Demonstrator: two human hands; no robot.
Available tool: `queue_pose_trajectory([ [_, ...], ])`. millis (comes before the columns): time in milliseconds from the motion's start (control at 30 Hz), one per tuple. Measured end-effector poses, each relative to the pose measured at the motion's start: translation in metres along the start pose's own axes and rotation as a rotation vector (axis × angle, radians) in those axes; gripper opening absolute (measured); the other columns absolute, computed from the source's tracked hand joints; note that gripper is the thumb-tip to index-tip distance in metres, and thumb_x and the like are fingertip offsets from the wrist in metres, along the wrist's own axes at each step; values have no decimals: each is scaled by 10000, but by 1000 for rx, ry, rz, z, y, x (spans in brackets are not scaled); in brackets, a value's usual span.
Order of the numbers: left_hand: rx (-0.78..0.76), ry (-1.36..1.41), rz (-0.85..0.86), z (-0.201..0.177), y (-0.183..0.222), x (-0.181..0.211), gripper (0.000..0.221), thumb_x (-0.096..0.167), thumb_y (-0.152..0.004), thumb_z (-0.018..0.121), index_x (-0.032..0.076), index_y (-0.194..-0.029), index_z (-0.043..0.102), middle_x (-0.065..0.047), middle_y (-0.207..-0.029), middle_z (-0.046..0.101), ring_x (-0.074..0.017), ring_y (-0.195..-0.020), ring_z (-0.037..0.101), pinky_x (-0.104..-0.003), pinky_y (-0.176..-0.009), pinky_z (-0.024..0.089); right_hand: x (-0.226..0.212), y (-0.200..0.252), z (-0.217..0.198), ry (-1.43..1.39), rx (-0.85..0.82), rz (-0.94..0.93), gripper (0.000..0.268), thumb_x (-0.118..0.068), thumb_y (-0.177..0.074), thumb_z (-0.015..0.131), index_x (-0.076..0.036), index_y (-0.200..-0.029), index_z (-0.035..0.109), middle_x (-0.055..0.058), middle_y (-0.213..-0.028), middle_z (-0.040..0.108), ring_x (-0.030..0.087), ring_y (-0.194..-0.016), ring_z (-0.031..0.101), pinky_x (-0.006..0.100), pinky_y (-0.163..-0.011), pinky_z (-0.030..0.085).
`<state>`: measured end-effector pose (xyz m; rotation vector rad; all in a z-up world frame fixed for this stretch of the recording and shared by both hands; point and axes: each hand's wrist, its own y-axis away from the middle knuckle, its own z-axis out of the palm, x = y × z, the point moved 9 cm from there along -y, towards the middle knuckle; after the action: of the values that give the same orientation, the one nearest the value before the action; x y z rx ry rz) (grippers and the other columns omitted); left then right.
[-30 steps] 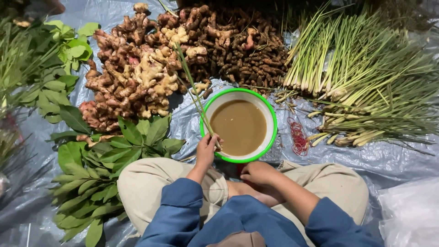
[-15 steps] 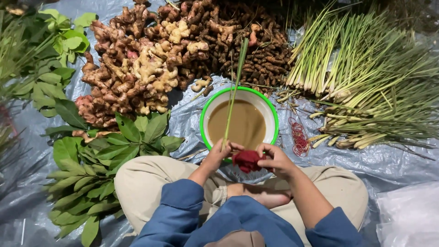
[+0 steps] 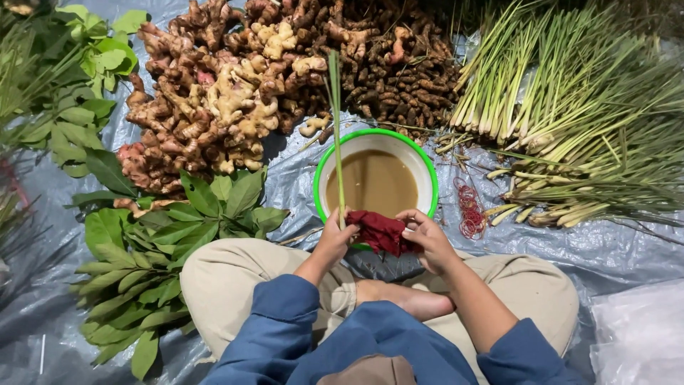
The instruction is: The person sorts and packages various herbs and roots including ginger and lemongrass, placing bundles of lemongrass into plastic bags and arranging them on a wooden table.
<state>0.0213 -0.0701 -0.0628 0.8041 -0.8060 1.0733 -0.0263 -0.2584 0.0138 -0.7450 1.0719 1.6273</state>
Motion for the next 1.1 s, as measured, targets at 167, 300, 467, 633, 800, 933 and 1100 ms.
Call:
queue_pose_trajectory([
  [167,66,101,-34,10,5,14,349,-59,-810,726,127,-1001,500,-4,-982,630,-126,-877,620,-250,-737,537,9,-6,-18,-68,24,-3,461,-78,-872,616,17,-1321,577,141,-1098,697,223,-959,708,353,-851,574],
  [300,102,150,-106,16,8,25,324,-48,-857,704,130,-1013,482,-33,-966,625,-167,-826,635,-293,-691,570,20,-19,-30,76,69,-42,485,-145,-885,687,-16,-1348,617,122,-1216,694,209,-1080,668,349,-934,548],
  [467,111,-61,-64,-8,-6,4,362,-2,-844,773,142,-1064,524,4,-1088,648,-117,-962,625,-286,-823,562,-4,-45,-22,457,43,-100,600,-94,-716,890,-55,-1284,700,158,-1156,707,239,-1050,653,383,-955,538],
  [633,133,-114,67,-32,-22,-20,409,-15,-851,776,149,-989,428,14,-1391,588,-159,-1323,547,-365,-1094,438,-32,-72,-25,966,171,-354,329,-107,-719,846,-240,-1016,794,15,-907,711,231,-877,708,336,-801,571],
  [800,151,-123,81,-24,-16,5,419,-23,-863,744,133,-977,372,-68,-1387,557,-256,-1297,591,-407,-1070,489,-41,-68,35,1726,228,-780,154,-92,-817,678,-178,-942,653,29,-927,565,253,-850,663,354,-727,567],
  [933,121,-144,73,-28,-22,-10,420,-18,-864,740,130,-973,362,-86,-1405,542,-267,-1276,600,-394,-1056,503,7,-88,33,1834,106,-681,104,-116,-890,654,-148,-989,643,70,-955,572,308,-783,667,425,-646,569],
  [1100,143,-142,59,-33,-23,-9,407,-4,-865,732,128,-962,359,-82,-1372,561,-257,-1224,635,-375,-1016,535,44,-98,19,1693,-180,47,379,-309,-977,580,-217,-1344,593,113,-1205,670,364,-1081,708,487,-919,567],
])
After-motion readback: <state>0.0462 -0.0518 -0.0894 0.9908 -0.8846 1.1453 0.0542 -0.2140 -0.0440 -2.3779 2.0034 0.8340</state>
